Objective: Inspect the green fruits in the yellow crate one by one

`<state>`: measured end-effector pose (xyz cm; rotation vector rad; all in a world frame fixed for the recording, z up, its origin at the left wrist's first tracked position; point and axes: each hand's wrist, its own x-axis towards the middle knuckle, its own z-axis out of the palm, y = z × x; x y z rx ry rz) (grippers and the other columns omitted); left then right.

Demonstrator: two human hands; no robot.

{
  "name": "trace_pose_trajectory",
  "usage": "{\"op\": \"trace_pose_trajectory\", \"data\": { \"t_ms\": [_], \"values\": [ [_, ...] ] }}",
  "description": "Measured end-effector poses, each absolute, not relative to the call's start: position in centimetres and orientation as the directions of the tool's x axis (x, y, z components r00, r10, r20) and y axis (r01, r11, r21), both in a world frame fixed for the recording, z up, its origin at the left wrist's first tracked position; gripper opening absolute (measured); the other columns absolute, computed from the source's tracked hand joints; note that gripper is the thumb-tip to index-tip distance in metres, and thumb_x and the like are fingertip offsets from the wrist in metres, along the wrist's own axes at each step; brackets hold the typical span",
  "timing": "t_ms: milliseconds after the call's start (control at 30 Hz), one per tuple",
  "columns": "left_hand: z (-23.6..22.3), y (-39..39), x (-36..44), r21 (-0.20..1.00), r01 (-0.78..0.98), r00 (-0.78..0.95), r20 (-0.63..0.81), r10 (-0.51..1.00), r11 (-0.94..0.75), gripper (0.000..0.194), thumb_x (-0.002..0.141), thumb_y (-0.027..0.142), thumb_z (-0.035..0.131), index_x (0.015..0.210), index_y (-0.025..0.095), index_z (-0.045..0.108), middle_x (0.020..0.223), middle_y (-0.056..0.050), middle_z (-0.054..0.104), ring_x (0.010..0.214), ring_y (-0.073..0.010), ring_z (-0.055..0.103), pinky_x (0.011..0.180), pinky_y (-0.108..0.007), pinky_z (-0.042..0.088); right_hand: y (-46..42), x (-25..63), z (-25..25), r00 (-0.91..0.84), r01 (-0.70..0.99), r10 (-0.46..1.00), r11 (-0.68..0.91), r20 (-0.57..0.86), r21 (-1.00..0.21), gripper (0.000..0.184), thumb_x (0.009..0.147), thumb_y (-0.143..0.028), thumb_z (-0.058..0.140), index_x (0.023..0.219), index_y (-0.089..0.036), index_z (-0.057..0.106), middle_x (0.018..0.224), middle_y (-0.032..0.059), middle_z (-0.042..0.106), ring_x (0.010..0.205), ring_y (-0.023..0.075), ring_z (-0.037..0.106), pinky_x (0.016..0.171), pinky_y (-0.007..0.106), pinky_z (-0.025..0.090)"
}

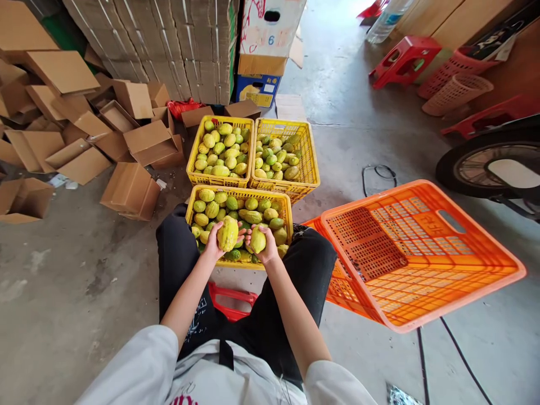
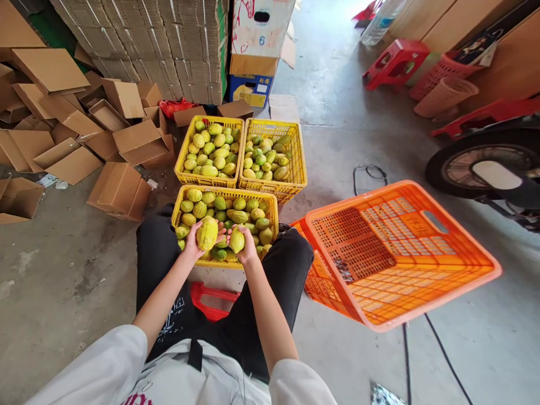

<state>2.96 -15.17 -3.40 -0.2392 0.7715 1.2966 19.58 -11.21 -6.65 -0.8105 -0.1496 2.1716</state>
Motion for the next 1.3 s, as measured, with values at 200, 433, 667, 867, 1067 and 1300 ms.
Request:
{"op": "trace_pose_trajectory", "data": {
  "t_ms": [200,433,667,867,1067,1300],
  "values": [
    [-3.1,-14.9,3.5,0.259,-0.871,0.126,-0.703,0.700,0.417,0.044,0.099,0.046,0.051,0.117,0.010,0.068,0.093,-0.017,0.076,0.087,-0.0294,0.076,0.077,-0.042,0.064,-11.2,19.3,-6.8,-0.461,-0.615,0.716,-0.684,-0.525,-0.392,0.016,0.076,-0.028,0.069,0.085,-0.022,0.058,0.068,-0.0012,0.066,0.056,0.0147,0.062,0.050,0.025,0.058],
    [-3.4,-14.7,3.5,0.327,-0.893,0.001,-0.685,0.729,0.309,0.048,0.093,0.051,0.062,0.119,0.011,0.070,0.093,-0.014,0.076,0.085,-0.0273,0.076,0.078,-0.039,0.064,-11.3,19.3,-6.2,-0.429,-0.672,0.756,-0.633,-0.494,-0.385,0.023,0.080,-0.040,0.071,0.093,-0.022,0.063,0.077,0.0028,0.072,0.081,0.0247,0.075,0.078,0.042,0.066],
    [-3.1,-14.7,2.8,0.202,-0.973,-0.037,-0.622,0.783,0.115,0.045,0.103,0.035,0.037,0.136,0.016,0.061,0.111,-0.014,0.077,0.111,-0.0295,0.073,0.100,-0.051,0.057,-11.2,19.4,-5.2,-0.436,-0.733,0.805,-0.577,-0.402,-0.359,0.033,0.082,-0.035,0.062,0.112,-0.022,0.068,0.113,0.0088,0.077,0.118,0.0296,0.069,0.100,0.050,0.059],
    [-3.2,-15.0,2.7,0.224,-0.970,-0.059,-0.602,0.796,0.097,0.043,0.098,0.035,0.053,0.137,0.016,0.058,0.111,-0.011,0.077,0.110,-0.0278,0.073,0.104,-0.047,0.057,-11.4,19.5,-5.7,-0.432,-0.747,0.817,-0.562,-0.383,-0.355,0.033,0.076,-0.038,0.078,0.104,-0.024,0.069,0.087,0.0013,0.075,0.082,0.0199,0.074,0.082,0.036,0.065],
    [-3.7,-15.2,3.5,0.221,-0.933,0.075,-0.654,0.752,0.285,0.044,0.094,0.035,0.058,0.131,0.012,0.058,0.108,-0.017,0.076,0.100,-0.0315,0.075,0.092,-0.051,0.062,-11.5,19.1,-7.3,-0.443,-0.673,0.779,-0.616,-0.443,-0.409,0.034,0.066,-0.032,0.083,0.093,-0.023,0.065,0.083,0.0020,0.074,0.085,0.0255,0.076,0.080,0.042,0.066],
    [-3.7,-14.8,3.8,0.280,-0.895,0.060,-0.696,0.716,0.347,0.033,0.095,0.041,0.060,0.111,0.013,0.066,0.092,-0.014,0.075,0.086,-0.0282,0.075,0.078,-0.042,0.064,-11.4,18.9,-7.5,-0.362,-0.683,0.773,-0.601,-0.521,-0.416,0.032,0.068,-0.032,0.083,0.091,-0.024,0.063,0.081,-0.0003,0.073,0.084,0.0242,0.076,0.074,0.040,0.067]
  ]
}}
